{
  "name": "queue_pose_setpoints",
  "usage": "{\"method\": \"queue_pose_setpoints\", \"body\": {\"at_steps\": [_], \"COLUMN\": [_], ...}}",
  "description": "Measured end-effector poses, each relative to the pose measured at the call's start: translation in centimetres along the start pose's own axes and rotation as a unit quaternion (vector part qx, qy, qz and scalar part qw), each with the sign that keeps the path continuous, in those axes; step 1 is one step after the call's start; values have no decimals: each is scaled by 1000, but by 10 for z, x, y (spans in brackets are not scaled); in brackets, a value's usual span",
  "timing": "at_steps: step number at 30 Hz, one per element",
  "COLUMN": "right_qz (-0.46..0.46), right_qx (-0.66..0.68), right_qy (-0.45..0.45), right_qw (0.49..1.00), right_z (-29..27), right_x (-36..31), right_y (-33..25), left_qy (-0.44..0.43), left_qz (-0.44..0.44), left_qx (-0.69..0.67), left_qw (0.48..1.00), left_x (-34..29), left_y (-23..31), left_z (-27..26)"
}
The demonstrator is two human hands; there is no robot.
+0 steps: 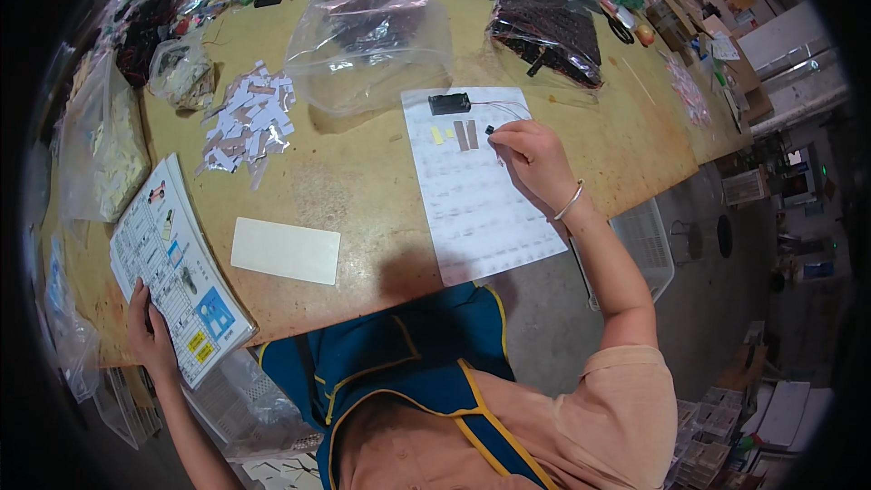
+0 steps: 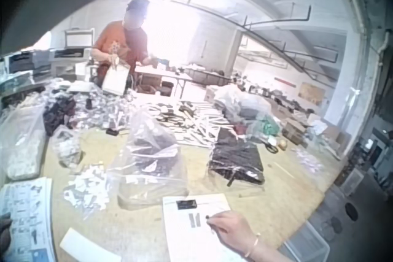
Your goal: The person assembles small electronic components on a workbench. They place a black component and a yellow sticker onto a white sheet, then handle a small white cylindrical object and a clear plastic piece, arranging them on the sheet. The person also moves a basket of white rectangular pieces and consults a printed instruction sheet.
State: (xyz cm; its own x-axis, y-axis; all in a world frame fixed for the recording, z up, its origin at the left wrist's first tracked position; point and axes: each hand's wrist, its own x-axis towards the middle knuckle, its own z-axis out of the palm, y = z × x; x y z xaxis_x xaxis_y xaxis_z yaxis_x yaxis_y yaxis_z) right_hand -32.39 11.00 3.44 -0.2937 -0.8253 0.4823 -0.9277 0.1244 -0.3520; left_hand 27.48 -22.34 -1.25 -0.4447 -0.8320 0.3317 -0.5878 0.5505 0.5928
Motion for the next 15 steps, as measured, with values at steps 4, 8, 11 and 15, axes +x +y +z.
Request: {"method": "queue_pose_setpoints", "body": {"at_steps": [4,8,11,15], "right_qz": [38,56,47,142], "right_qx": [18,18,43,67], "right_qy": [-6,-2,1,25], "right_qw": [999,998,998,987], "right_z": [6,10,7,-1], "right_x": [-1,-1,-2,-17], "right_y": [-1,-5,-10,-1], "left_qy": [-2,-11,3,44], "left_qz": [4,12,-10,9], "left_qx": [6,39,59,96], "left_qw": [1000,999,998,994], "left_x": [0,0,-2,-4], "left_y": [0,1,6,27], "left_z": [-1,-4,-5,-4]}}
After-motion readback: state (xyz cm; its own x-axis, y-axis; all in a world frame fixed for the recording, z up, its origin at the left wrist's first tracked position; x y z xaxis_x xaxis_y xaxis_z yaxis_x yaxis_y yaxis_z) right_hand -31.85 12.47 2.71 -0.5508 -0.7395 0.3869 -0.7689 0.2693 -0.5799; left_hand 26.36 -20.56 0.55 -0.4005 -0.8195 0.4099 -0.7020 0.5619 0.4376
